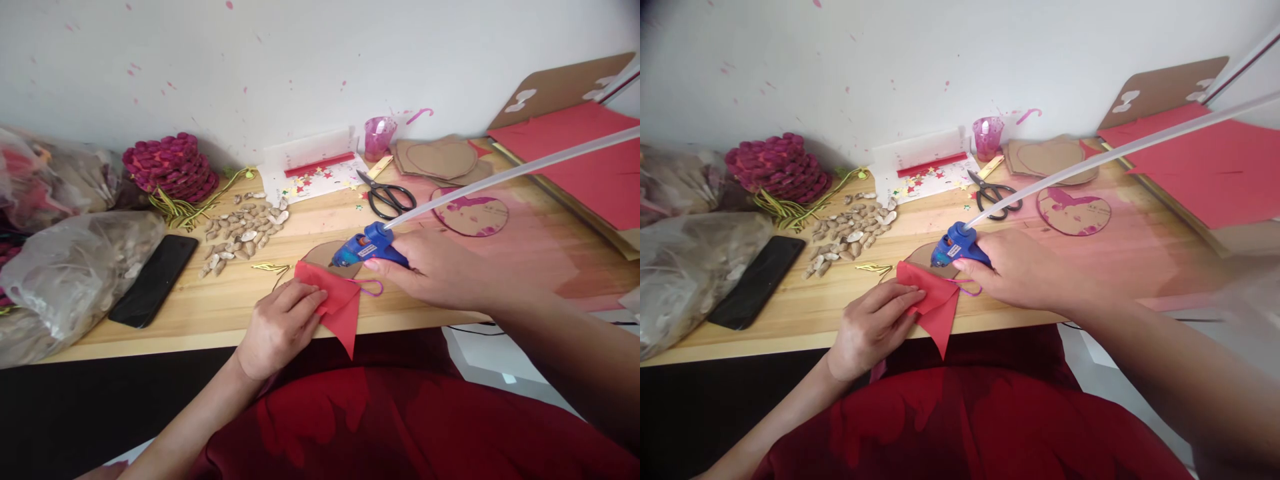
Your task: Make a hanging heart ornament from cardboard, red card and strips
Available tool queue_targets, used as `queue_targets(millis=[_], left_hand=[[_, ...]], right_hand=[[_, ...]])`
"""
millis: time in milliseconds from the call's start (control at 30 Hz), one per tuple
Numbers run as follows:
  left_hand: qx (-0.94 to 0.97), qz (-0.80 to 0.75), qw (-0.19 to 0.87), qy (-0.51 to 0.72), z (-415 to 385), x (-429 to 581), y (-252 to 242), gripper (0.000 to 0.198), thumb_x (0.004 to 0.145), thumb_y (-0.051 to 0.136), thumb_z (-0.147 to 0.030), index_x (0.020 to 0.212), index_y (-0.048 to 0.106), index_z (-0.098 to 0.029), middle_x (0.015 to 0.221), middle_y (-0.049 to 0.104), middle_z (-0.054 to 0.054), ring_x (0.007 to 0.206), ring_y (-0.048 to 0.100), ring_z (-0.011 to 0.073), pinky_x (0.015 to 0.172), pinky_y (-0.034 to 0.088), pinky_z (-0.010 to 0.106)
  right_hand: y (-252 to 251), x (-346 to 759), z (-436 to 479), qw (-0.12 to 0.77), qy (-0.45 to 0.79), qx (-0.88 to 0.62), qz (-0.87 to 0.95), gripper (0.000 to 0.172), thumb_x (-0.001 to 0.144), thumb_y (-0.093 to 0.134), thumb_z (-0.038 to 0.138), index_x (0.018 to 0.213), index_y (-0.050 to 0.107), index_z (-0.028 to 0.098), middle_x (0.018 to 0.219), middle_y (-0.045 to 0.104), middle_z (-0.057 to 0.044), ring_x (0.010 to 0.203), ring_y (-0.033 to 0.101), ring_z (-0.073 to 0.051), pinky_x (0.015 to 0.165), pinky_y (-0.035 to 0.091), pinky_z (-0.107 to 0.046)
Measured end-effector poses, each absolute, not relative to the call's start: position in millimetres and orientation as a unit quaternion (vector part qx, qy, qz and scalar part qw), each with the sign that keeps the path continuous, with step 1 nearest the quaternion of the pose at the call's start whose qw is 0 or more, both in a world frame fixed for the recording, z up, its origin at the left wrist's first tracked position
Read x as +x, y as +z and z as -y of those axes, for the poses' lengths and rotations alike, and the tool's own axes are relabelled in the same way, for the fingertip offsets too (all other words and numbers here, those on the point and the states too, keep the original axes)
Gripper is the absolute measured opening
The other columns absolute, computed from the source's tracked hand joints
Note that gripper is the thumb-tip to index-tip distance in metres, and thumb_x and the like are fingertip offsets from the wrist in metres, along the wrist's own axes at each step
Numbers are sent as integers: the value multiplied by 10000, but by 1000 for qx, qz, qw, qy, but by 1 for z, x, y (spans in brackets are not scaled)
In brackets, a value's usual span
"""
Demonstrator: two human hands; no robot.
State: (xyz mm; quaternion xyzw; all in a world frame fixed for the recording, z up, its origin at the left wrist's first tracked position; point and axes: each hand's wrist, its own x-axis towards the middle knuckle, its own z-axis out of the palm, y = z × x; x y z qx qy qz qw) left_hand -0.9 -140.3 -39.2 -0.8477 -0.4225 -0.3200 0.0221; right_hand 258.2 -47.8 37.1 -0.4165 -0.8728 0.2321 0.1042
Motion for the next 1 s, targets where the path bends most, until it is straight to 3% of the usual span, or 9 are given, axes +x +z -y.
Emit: queue_targets(millis=[267, 533, 700, 800, 900, 1000], left_hand=[[-832, 442, 15, -334, 143, 0, -39, 205, 905, 657, -98, 1099, 693, -154, 1046, 726, 89, 909, 709, 173, 798, 605, 278], [-832, 452, 12, -321, 142, 1, -39, 248, 923, 645, -113, 1158, 668, -189, 1124, 715, 82, 968, 718, 182, 844, 622, 297], [-784, 520, 21, -337, 141, 9, -37, 512, 905, 697, -158, 1387, 533, -216, 1319, 624, 123, 1161, 677, 236, 909, 638, 342], [-732, 549, -26, -403, 141, 14, -39, 648, 884, 748, -217, 1443, 419, -199, 1363, 533, 149, 1086, 695, 215, 823, 666, 342], [-732, 550, -35, -400, 143, 15, -40, 463, 892, 743, -231, 1294, 516, -196, 1267, 565, 120, 1064, 684, 213, 829, 664, 357], [-797, 522, 10, -303, 142, 16, -37, 267, 944, 677, -236, 1198, 606, -191, 1227, 654, 123, 1170, 650, 263, 1013, 590, 456]], right_hand=[[37, 273, 52, 84, 246, -431, 864, 336, 991, 491, 456, 857, 653, 193, 855, 723, -75, 721, 610, -208, 647, 367, -323], [46, 281, 60, 59, 213, -442, 870, 345, 996, 445, 410, 803, 639, 199, 695, 666, -49, 603, 556, -189, 601, 343, -317], [47, 285, 63, 29, 209, -463, 861, 354, 989, 442, 424, 788, 615, 190, 754, 682, -71, 642, 577, -200, 612, 356, -318], [48, 288, 65, 19, 203, -466, 861, 367, 988, 443, 444, 789, 612, 186, 789, 688, -87, 666, 583, -208, 621, 355, -322], [47, 290, 68, 19, 211, -468, 858, 350, 992, 447, 441, 817, 613, 187, 806, 697, -83, 669, 584, -206, 620, 354, -320], [46, 289, 71, 25, 200, -464, 863, 361, 995, 446, 449, 799, 607, 193, 781, 694, -82, 657, 576, -210, 615, 349, -323]])
